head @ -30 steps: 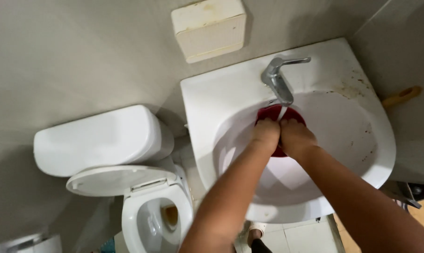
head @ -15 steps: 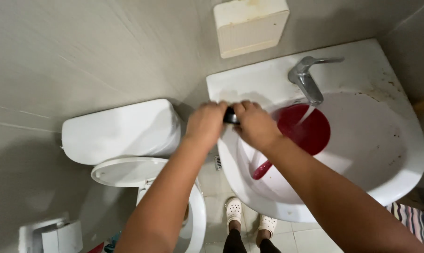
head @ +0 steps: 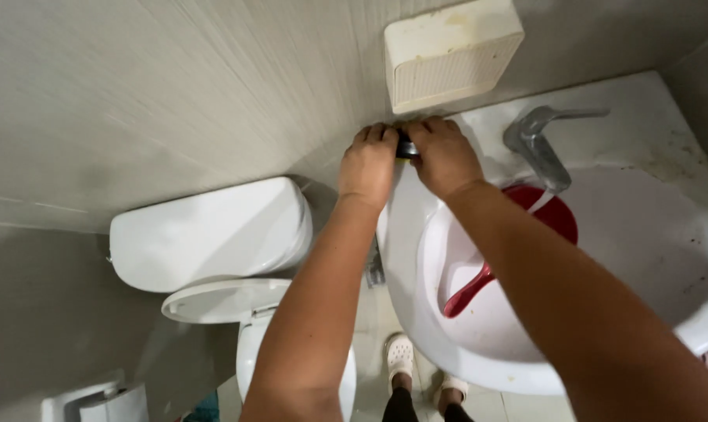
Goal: The person mops the tiled bathroom floor using a blue mop and a red bucket. They then move to the sink area, where they use a yellow sponge to scrub the sink basin, faucet, and the wall behind the sink, rinsing the sponge under running water.
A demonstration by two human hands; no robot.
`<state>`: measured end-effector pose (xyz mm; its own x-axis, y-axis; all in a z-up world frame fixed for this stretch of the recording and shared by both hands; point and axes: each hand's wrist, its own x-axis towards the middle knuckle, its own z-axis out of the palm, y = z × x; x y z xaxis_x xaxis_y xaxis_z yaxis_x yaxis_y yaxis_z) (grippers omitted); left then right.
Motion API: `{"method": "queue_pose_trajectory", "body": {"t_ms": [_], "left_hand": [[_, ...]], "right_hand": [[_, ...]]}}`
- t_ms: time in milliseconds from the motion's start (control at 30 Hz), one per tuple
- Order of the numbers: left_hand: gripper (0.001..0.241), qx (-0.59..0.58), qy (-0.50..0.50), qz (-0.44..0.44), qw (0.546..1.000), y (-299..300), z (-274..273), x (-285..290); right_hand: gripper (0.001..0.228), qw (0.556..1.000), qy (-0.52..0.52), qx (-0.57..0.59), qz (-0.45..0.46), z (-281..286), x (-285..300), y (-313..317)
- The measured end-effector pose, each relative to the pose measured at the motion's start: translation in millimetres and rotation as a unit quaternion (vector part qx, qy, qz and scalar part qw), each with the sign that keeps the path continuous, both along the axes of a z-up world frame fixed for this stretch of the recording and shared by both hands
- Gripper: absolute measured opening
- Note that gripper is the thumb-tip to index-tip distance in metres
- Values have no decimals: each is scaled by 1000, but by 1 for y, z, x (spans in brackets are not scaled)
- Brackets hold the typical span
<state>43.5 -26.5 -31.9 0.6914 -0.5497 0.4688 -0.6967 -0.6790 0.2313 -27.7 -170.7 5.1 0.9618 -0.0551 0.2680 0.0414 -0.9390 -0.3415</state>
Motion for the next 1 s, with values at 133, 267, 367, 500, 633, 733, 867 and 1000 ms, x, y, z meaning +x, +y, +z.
{"method": "queue_pose_trajectory", "body": {"t_ms": [133, 267, 367, 500, 633, 733, 867, 1000], "left_hand": [[15, 58, 43, -13, 997, 21, 19, -33], [13, 147, 60, -55, 986, 53, 28, -85], [13, 138, 31, -56, 988, 45, 21, -80], [14, 113, 20, -20, 993, 18, 1, -28], [13, 83, 17, 14, 996, 14, -8, -6], [17, 84, 29, -9, 996, 35, 0, -32], [28, 137, 53, -65, 987, 73, 23, -106], [14, 154, 59, -117, 979, 100, 14, -187]], "right_hand": [[49, 999, 35, 2, 32, 8, -32, 9], [53, 991, 98, -13, 94, 19, -71, 22], [51, 989, 112, 32, 94, 27, -71, 22], [46, 997, 48, -4, 66, 0, -25, 11], [44, 999, 43, -8, 4, 6, -9, 23], [44, 997, 68, -19, -2, 0, -36, 29], [52, 988, 146, -36, 35, 28, -104, 55], [54, 974, 221, -28, 41, 28, -180, 66]]}}
